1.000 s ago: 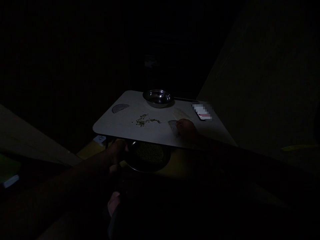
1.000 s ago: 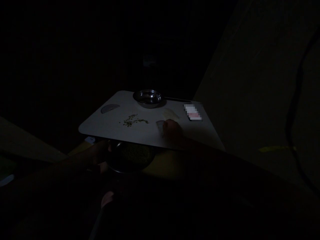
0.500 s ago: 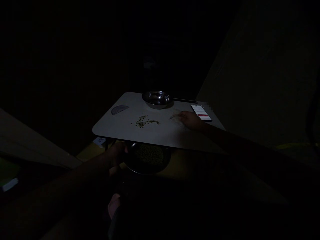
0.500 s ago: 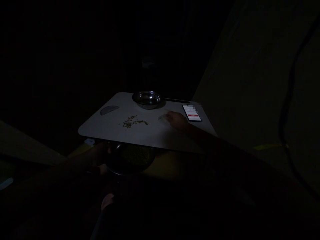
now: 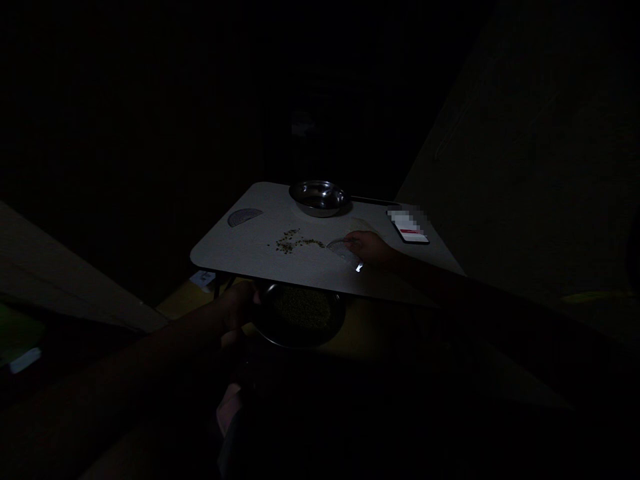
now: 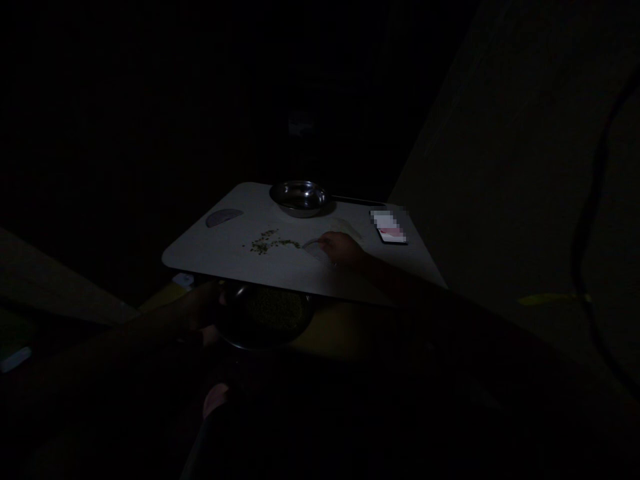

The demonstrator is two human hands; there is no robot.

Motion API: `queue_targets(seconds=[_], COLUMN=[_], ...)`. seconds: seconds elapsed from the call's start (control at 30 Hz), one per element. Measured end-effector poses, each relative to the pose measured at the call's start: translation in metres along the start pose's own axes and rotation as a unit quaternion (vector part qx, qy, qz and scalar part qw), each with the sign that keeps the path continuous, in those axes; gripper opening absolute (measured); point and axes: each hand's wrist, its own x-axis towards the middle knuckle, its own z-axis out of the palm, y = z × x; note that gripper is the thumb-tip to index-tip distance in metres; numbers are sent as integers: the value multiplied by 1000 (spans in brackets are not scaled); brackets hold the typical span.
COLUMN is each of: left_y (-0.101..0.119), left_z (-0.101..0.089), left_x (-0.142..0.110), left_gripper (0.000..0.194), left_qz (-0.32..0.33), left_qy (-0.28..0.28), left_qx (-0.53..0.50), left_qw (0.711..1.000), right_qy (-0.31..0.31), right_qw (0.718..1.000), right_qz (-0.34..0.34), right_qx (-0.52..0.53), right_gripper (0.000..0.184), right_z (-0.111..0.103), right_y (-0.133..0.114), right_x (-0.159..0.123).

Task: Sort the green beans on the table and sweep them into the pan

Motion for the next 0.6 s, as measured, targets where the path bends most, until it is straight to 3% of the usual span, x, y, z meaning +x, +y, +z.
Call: queue_targets(seconds=[0.13,0.47,0.6], left_y=[0,-1,-3], left_z=[0,-1,-4], left_x=[1,2,8], left_gripper=[20,21,20], left_qz=[-5,-16,-3], left_qy=[3,11,-18], left_qx=[53,52,45], left_qw=[999,998,999], right_qy=[3,31,44], right_qw=[1000,999,998], right_qz=[7,-8,16], right_qx=[-12,-20,-44], right_gripper=[25,27,27], right_z=[1,10,7], right_y=[0,2,4], right_x=[1,10,12])
